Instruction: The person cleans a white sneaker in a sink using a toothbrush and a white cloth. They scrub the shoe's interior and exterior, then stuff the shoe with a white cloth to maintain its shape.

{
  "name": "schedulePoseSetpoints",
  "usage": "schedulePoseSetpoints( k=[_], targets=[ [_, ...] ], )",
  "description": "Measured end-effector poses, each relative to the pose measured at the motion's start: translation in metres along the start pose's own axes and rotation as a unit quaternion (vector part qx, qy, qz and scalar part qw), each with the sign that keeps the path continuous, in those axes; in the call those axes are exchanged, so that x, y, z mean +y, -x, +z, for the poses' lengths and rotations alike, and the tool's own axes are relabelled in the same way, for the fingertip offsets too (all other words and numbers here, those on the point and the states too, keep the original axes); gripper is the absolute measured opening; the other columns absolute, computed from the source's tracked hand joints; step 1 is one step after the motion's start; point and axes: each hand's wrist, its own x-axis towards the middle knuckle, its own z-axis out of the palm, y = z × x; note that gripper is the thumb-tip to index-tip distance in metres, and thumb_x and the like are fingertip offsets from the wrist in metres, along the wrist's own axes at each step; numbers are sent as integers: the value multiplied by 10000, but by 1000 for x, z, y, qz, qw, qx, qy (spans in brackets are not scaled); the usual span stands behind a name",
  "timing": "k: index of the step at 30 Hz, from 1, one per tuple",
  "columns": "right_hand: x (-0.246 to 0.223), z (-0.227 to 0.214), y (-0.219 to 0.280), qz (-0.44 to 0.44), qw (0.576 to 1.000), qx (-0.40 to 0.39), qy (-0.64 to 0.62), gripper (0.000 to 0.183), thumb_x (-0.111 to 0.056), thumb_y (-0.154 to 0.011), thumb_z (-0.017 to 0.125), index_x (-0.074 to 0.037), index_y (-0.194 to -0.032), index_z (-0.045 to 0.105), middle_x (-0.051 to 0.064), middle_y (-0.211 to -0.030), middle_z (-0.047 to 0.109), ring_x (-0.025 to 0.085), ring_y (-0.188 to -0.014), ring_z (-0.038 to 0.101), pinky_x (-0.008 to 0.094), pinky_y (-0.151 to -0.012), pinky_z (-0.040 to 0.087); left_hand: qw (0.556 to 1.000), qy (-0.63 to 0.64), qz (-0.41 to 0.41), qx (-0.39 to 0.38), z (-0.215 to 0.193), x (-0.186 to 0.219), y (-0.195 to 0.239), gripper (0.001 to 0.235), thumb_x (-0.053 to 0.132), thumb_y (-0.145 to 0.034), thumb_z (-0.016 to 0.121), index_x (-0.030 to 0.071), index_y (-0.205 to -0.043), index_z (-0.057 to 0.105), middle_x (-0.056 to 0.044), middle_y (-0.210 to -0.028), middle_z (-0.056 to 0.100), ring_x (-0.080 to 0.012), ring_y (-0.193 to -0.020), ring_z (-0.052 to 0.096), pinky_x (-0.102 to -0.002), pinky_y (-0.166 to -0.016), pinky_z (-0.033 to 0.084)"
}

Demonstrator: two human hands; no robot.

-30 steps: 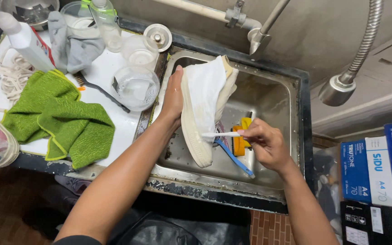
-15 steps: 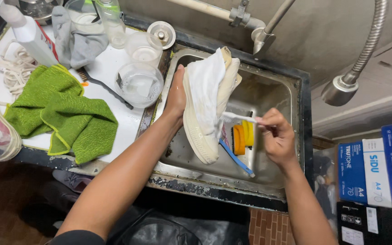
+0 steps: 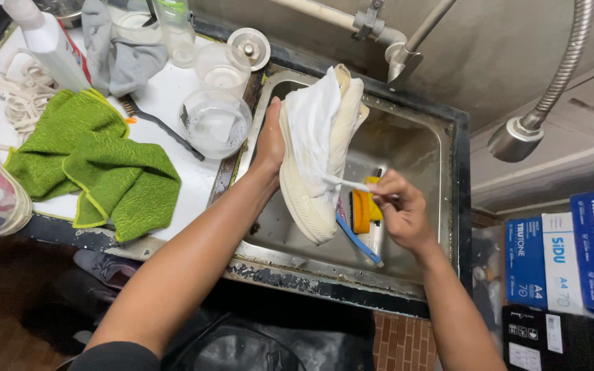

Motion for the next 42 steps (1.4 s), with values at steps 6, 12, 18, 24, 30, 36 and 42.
schedulePoseSetpoints(
  k=[6,12,18,24,30,36,42],
  targets=[
    [-12,0,-2,5,1000,13,-2,37,-26,-828,502,-39,-819,535,74,-664,441,124,-590,402,250,-556,347,1000,-6,-6,5,-11,-14,-15,695,564,-736,400,39,-1189,457,-187,-1210,432,-270,-1134,423,-373,-979,291],
    [-9,-1,-3,4,1000,7,7,79,4,-831,484,-51,-804,534,58,-656,441,100,-559,376,233,-513,316,1000,-17,-14,17,-8,-9,-9,731,568,-702,414,27,-1190,457,-179,-1189,448,-261,-1109,443,-349,-960,318],
    [-21,-2,-9,-24,997,-34,59,98,53,-759,541,-36,-746,580,85,-597,461,145,-462,381,252,-450,321,999,-41,0,14,-15,-15,-20,716,576,-709,421,35,-1175,472,-182,-1149,465,-266,-1069,472,-369,-940,342],
    [-10,-6,-2,2,998,-17,58,85,8,-792,527,-56,-751,565,79,-618,461,118,-492,378,228,-451,298,997,-71,24,0,-20,-27,-37,660,531,-764,373,6,-1160,426,-194,-1084,473,-270,-983,504,-384,-901,381],
    [-17,-17,-8,3,993,47,105,54,-25,-874,470,3,-853,511,108,-657,446,131,-554,392,257,-502,308,986,-159,-13,-56,-47,-53,-69,635,564,-773,415,28,-1113,425,-133,-930,489,-253,-840,551,-385,-750,493],
    [-77,32,-52,63,976,4,207,136,-79,-872,452,-6,-940,545,142,-690,486,187,-528,433,282,-510,362,907,-399,-22,-131,-56,-59,-85,672,644,-780,327,97,-1121,519,-139,-1076,557,-262,-1041,511,-386,-872,398],
    [-95,104,-107,-32,919,-166,357,142,-123,-856,441,-99,-983,499,84,-727,466,307,-617,539,381,-545,447,673,-631,236,-305,-40,-20,-33,357,-24,-825,313,-126,-1158,393,-310,-1178,421,-357,-1173,359,-419,-993,312]
  ],
)
